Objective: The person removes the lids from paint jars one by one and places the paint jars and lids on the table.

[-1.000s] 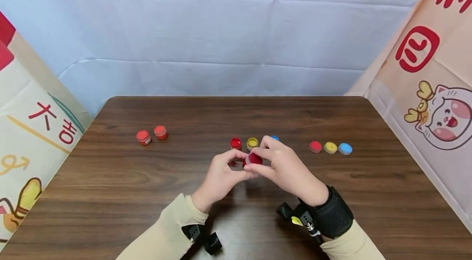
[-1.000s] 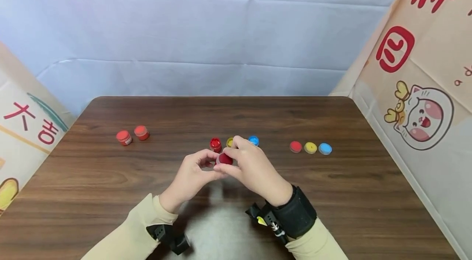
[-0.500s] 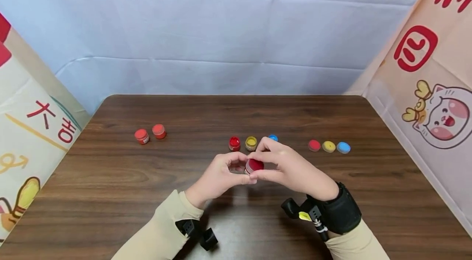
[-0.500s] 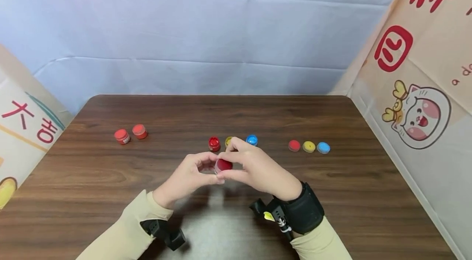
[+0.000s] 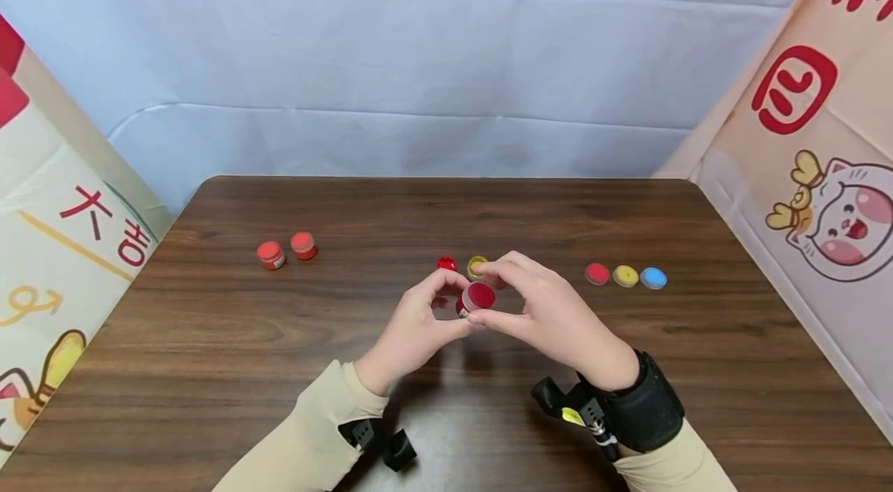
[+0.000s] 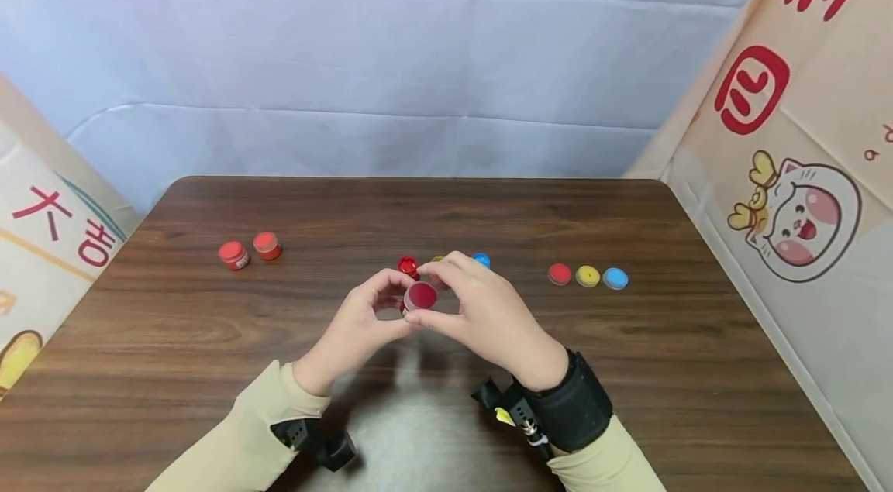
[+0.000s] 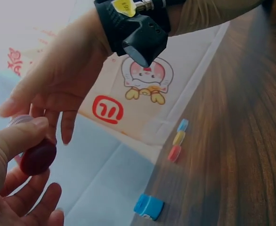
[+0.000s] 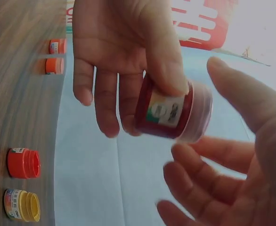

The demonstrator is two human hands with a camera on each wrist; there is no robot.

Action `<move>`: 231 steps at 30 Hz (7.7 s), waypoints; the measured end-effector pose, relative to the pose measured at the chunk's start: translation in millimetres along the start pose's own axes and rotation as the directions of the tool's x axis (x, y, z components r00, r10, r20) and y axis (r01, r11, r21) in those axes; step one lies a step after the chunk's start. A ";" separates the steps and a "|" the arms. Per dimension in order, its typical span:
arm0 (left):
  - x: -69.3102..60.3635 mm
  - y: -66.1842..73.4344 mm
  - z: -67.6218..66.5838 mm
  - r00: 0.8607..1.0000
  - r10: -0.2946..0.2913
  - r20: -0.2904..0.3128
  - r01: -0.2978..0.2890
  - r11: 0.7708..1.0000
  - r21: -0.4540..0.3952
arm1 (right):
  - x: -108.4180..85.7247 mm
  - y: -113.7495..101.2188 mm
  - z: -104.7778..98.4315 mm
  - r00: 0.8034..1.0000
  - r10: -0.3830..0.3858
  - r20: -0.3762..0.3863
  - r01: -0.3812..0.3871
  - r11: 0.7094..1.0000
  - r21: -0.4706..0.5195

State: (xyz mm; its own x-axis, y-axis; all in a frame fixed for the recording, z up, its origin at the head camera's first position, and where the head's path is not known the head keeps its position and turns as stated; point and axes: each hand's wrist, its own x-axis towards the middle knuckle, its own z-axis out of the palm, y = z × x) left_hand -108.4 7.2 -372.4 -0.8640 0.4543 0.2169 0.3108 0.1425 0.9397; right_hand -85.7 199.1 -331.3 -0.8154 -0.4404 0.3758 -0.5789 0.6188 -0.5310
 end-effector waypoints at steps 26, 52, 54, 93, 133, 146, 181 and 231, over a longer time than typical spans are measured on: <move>-7.2 29.8 -0.2 0.998 -0.007 -0.062 0.008 1.000 0.009 | -2.4 -1.7 4.7 0.999 -0.039 -0.015 0.039 0.999 -0.033; -0.4 -8.3 2.3 0.989 0.077 -0.126 -0.066 0.994 0.090 | 0.6 -4.4 9.3 0.995 0.074 -0.071 -0.078 0.996 -0.051; -0.2 -9.2 2.3 0.986 0.096 -0.133 -0.082 0.991 0.106 | 0.3 -5.1 9.7 0.994 0.081 -0.073 -0.084 0.995 -0.046; 0.2 -9.4 0.1 0.983 0.067 -0.172 -0.052 0.994 0.092 | 3.0 -8.2 13.0 0.998 0.054 -0.040 -0.056 0.998 -0.042; -4.5 16.2 -1.8 0.992 -0.015 -0.123 0.013 1.000 -0.019 | 1.8 -4.9 4.4 0.993 0.104 0.064 -0.109 0.990 0.088; 0.3 -6.9 1.4 0.989 0.049 -0.140 -0.042 0.998 0.051 | 3.3 -6.2 10.2 0.984 0.169 -0.061 -0.168 0.985 0.029; -0.9 -8.1 0.0 0.984 0.117 -0.137 -0.102 0.989 0.109 | 2.8 -7.4 10.3 0.986 0.157 -0.054 -0.158 0.987 -0.014; 0.6 -8.1 1.6 0.983 0.129 -0.129 -0.113 0.985 0.129 | 1.9 -7.0 9.8 0.987 0.151 -0.050 -0.154 0.987 -0.052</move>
State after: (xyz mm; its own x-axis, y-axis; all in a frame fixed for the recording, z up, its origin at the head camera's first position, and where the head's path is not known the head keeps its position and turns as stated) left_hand -110.9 7.7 -380.3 -0.8604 0.3515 0.3690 0.4546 0.2022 0.8674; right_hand -83.2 187.6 -334.3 -0.8926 -0.3086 0.3287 -0.4459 0.7122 -0.5422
